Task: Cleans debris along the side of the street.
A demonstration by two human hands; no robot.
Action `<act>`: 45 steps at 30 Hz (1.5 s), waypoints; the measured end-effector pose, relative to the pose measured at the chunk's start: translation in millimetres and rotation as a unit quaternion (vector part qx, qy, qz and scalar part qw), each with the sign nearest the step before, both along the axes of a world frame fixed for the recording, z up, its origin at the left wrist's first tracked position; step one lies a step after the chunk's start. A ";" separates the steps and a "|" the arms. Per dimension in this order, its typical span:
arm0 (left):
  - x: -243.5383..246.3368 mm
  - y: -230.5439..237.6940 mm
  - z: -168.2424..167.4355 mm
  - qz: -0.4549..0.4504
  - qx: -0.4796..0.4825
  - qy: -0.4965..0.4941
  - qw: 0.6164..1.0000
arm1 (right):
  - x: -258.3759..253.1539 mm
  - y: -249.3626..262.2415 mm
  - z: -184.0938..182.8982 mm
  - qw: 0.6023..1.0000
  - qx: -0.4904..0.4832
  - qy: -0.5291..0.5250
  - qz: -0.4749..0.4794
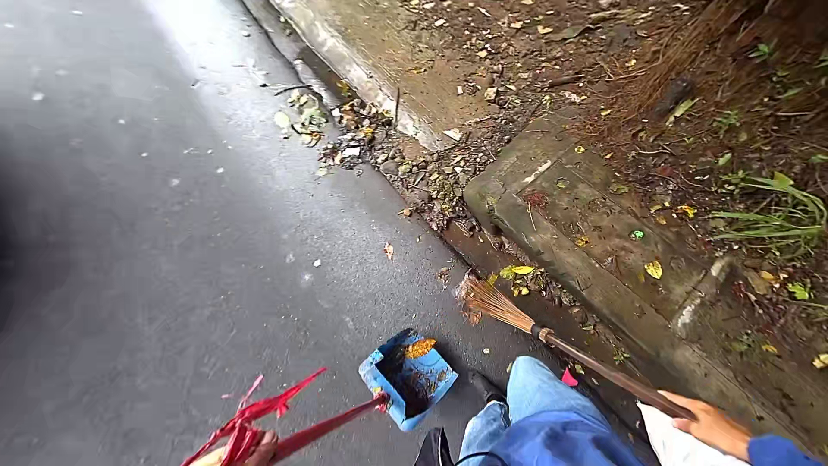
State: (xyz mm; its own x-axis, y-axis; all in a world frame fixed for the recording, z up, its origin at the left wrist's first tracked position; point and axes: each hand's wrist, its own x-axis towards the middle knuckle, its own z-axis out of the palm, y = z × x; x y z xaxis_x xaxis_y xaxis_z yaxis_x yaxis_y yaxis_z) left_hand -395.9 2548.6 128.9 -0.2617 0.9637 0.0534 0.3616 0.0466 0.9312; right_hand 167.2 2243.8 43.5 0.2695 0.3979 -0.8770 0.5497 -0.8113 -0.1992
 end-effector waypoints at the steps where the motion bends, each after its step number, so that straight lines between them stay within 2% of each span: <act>1: 15.2 37.2 -2.4 -0.051 0.016 0.012 0.999 | 8.5 -16.9 15.0 0.999 -0.021 -0.022 -0.035; 3: 57.0 105.0 -1.1 -0.140 0.057 0.021 0.988 | 5.2 -41.8 45.1 0.989 -0.074 -0.043 -0.118; 5: 94.5 172.2 -12.1 -0.230 0.114 0.005 0.966 | -13.5 -50.4 57.8 0.971 -0.128 -0.064 -0.193; 6: 112.8 202.7 -18.5 -0.274 0.137 0.014 0.952 | -25.0 -49.4 51.9 0.960 -0.151 -0.078 -0.223; 8: 153.2 252.1 -28.2 -0.350 0.162 0.048 0.921 | -41.4 -29.2 15.7 0.944 -0.211 -0.102 -0.232; 11: 224.6 307.7 -30.8 -0.423 0.145 0.139 0.883 | -69.3 59.2 -33.6 0.942 -0.214 -0.052 -0.252; 14: 286.9 349.3 -39.9 -0.481 0.075 0.204 0.849 | -106.0 164.5 -50.2 0.954 -0.131 0.047 -0.266; 16: 327.2 371.0 -50.7 -0.522 0.037 0.227 0.821 | -119.1 197.6 -52.1 0.947 -0.079 0.091 -0.298; 19: 372.7 399.8 -66.9 -0.571 0.006 0.251 0.781 | -143.0 176.9 -24.1 0.911 -0.052 0.091 -0.400; 22: 404.4 432.3 -89.9 -0.610 0.012 0.250 0.751 | -187.2 130.6 29.1 0.863 -0.102 0.043 -0.493; 24: 419.6 448.2 -99.0 -0.621 0.003 0.242 0.746 | -218.9 114.4 56.5 0.836 -0.149 -0.017 -0.528; 26: 431.6 461.4 -100.2 -0.622 -0.003 0.236 0.747 | -243.1 119.4 57.2 0.804 -0.212 -0.072 -0.551; 28: 441.4 474.9 -100.0 -0.631 0.005 0.234 0.740 | -251.0 144.1 24.6 0.768 -0.269 -0.085 -0.575; 30: 440.3 487.2 -105.0 -0.645 0.004 0.238 0.726 | -251.8 167.0 -23.0 0.741 -0.281 -0.070 -0.606; 32: 432.5 490.4 -106.6 -0.646 0.005 0.227 0.729 | -252.9 200.5 -57.8 0.756 -0.266 -0.042 -0.596; 34: 425.8 491.1 -96.5 -0.647 -0.005 0.222 0.730 | -274.0 247.2 -70.7 0.784 -0.238 -0.013 -0.574; 37: 414.7 488.7 -87.7 -0.635 -0.025 0.219 0.741 | -315.4 254.5 -39.2 0.793 -0.192 0.005 -0.578; 40: 410.1 495.1 -90.4 -0.630 -0.039 0.210 0.747 | -348.2 209.9 10.7 0.768 -0.189 -0.047 -0.611; 42: 410.6 499.1 -95.9 -0.638 -0.018 0.210 0.741 | -348.7 189.9 35.4 0.747 -0.214 -0.082 -0.624; 43: 411.8 498.5 -96.7 -0.639 -0.016 0.215 0.738 | -342.4 183.3 37.8 0.740 -0.233 -0.097 -0.624; 45: 417.1 487.5 -89.1 -0.627 -0.031 0.242 0.740 | -319.6 169.9 12.5 0.720 -0.257 -0.123 -0.632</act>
